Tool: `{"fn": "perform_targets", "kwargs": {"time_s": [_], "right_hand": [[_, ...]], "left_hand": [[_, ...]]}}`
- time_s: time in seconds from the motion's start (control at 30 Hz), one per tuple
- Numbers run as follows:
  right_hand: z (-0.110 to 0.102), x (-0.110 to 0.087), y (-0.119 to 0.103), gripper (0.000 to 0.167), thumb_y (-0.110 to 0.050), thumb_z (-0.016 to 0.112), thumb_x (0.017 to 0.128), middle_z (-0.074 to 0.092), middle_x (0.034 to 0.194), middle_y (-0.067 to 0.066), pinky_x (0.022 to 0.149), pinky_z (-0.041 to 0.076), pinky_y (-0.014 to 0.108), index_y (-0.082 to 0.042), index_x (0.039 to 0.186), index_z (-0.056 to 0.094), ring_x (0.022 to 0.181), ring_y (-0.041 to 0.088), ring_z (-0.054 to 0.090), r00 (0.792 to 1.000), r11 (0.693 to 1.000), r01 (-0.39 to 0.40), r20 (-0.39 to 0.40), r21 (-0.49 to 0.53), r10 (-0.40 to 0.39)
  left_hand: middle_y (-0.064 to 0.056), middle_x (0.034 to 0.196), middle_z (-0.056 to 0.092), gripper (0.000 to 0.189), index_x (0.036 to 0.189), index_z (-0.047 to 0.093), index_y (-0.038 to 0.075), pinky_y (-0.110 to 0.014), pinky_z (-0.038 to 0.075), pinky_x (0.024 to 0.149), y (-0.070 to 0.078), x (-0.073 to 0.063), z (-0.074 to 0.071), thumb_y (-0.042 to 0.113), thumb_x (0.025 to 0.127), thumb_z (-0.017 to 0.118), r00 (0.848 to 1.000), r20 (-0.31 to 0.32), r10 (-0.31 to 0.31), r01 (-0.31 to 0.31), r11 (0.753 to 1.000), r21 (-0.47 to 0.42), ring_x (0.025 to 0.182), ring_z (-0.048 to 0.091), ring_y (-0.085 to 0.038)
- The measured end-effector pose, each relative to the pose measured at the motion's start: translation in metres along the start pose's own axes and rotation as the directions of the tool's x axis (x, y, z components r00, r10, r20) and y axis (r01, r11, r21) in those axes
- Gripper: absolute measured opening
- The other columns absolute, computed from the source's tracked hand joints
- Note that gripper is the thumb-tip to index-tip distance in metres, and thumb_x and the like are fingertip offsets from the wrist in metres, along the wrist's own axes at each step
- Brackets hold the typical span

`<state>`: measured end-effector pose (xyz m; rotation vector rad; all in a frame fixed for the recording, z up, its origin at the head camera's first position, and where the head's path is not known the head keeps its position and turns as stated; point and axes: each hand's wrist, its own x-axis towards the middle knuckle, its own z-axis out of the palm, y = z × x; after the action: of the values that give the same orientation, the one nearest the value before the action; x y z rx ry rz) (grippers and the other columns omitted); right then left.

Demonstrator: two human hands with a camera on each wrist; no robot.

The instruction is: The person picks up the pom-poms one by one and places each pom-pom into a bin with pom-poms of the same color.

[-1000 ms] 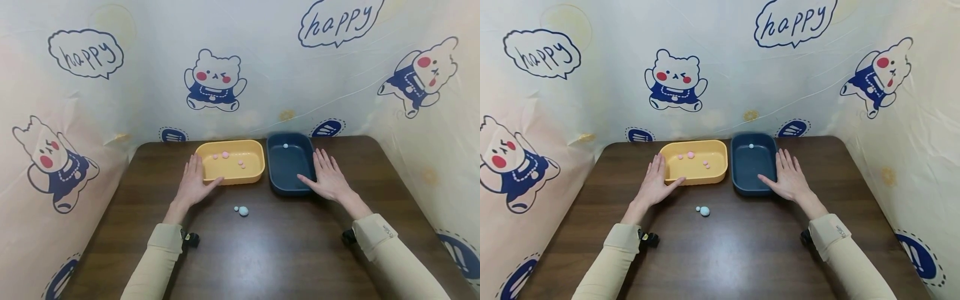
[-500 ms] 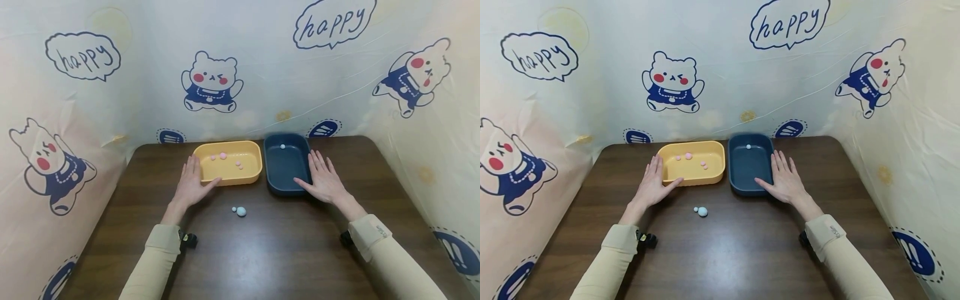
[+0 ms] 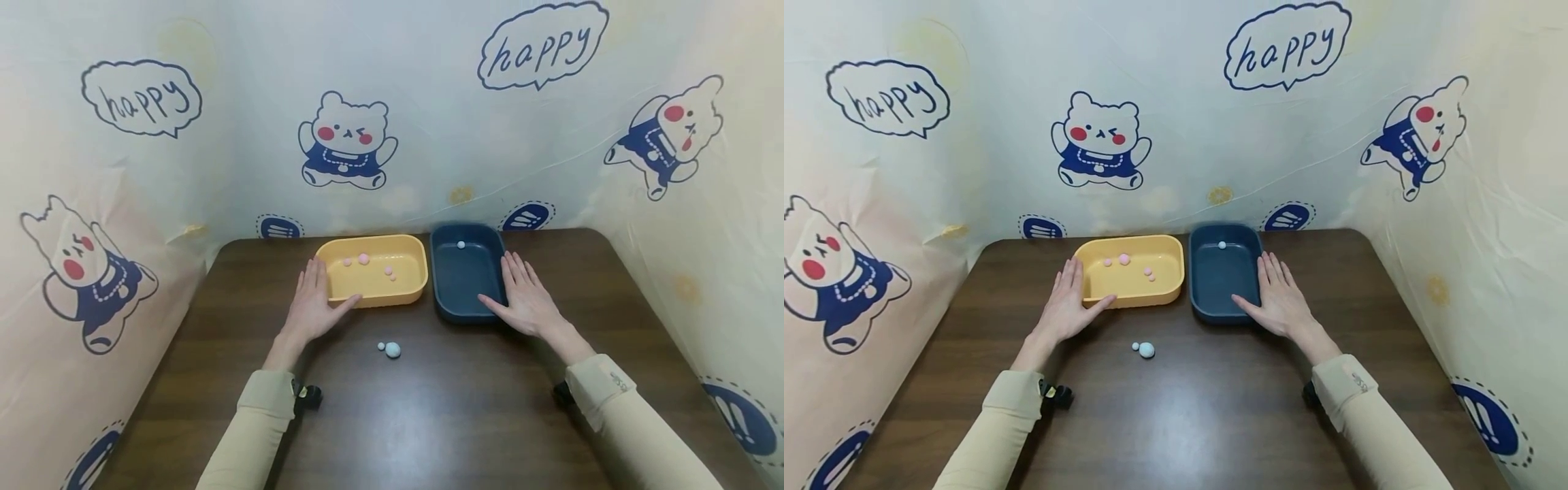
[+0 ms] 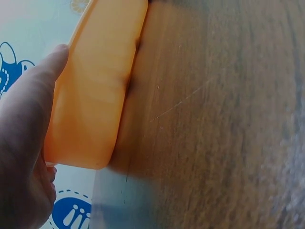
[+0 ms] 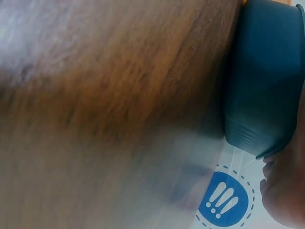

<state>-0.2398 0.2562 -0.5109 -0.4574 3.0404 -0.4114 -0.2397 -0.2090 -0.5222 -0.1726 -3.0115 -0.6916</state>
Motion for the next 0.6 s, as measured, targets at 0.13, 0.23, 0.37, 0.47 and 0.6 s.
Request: {"fn": "perform_targets", "kwargs": {"time_s": [0.13, 0.23, 0.37, 0.47, 0.6], "right_hand": [[0.005, -0.004, 0.000, 0.108, -0.068, 0.048, 0.108, 0.003, 0.184, 0.028, 0.141, 0.009, 0.064, 0.007, 0.173, 0.007, 0.173, 0.047, 0.004, 1.000, 1.000, -0.007, 0.006, 0.022, 0.007], [0.003, -0.004, 0.000, 0.108, -0.068, 0.047, 0.108, 0.002, 0.184, 0.028, 0.141, 0.009, 0.064, 0.007, 0.173, 0.005, 0.173, 0.047, 0.004, 1.000, 1.000, -0.010, 0.001, 0.028, 0.010], [-0.002, 0.001, 0.000, 0.107, -0.067, 0.047, 0.108, 0.003, 0.184, 0.027, 0.142, 0.009, 0.063, 0.007, 0.173, 0.006, 0.173, 0.046, 0.005, 1.000, 1.000, -0.006, -0.011, 0.025, 0.006], [-0.003, 0.002, 0.000, 0.107, -0.067, 0.047, 0.109, 0.003, 0.184, 0.028, 0.142, 0.008, 0.062, 0.007, 0.173, 0.006, 0.173, 0.046, 0.005, 1.000, 1.000, -0.003, -0.009, 0.025, 0.003], [0.000, 0.000, 0.000, 0.107, -0.067, 0.047, 0.109, 0.003, 0.184, 0.028, 0.142, 0.008, 0.062, 0.008, 0.173, 0.006, 0.173, 0.047, 0.005, 1.000, 1.000, -0.002, 0.002, 0.020, 0.002]], "left_hand": [[-0.017, 0.187, -0.002, 0.131, 0.176, 0.001, 0.004, -0.057, 0.006, 0.143, 0.000, -0.003, 0.000, 0.087, 0.092, 0.058, 1.000, 0.014, 0.000, 0.000, 1.000, 0.003, 0.175, -0.002, -0.038], [-0.015, 0.187, -0.004, 0.131, 0.177, -0.001, 0.005, -0.056, 0.006, 0.144, 0.002, -0.003, -0.004, 0.087, 0.093, 0.057, 1.000, 0.019, 0.003, -0.003, 1.000, 0.009, 0.175, -0.004, -0.037], [-0.012, 0.188, -0.008, 0.131, 0.177, -0.002, 0.006, -0.055, 0.005, 0.144, 0.004, 0.001, -0.008, 0.088, 0.092, 0.057, 1.000, 0.015, 0.002, -0.002, 1.000, 0.011, 0.175, -0.004, -0.036], [-0.011, 0.188, -0.008, 0.131, 0.177, -0.001, 0.006, -0.056, 0.004, 0.144, 0.003, 0.001, -0.009, 0.088, 0.092, 0.057, 1.000, 0.014, 0.000, 0.000, 1.000, 0.018, 0.175, -0.003, -0.036], [-0.014, 0.188, -0.003, 0.132, 0.177, 0.003, 0.005, -0.058, 0.003, 0.143, 0.003, -0.001, -0.009, 0.089, 0.091, 0.058, 1.000, 0.029, -0.005, 0.004, 1.000, 0.026, 0.175, -0.001, -0.037]]}}
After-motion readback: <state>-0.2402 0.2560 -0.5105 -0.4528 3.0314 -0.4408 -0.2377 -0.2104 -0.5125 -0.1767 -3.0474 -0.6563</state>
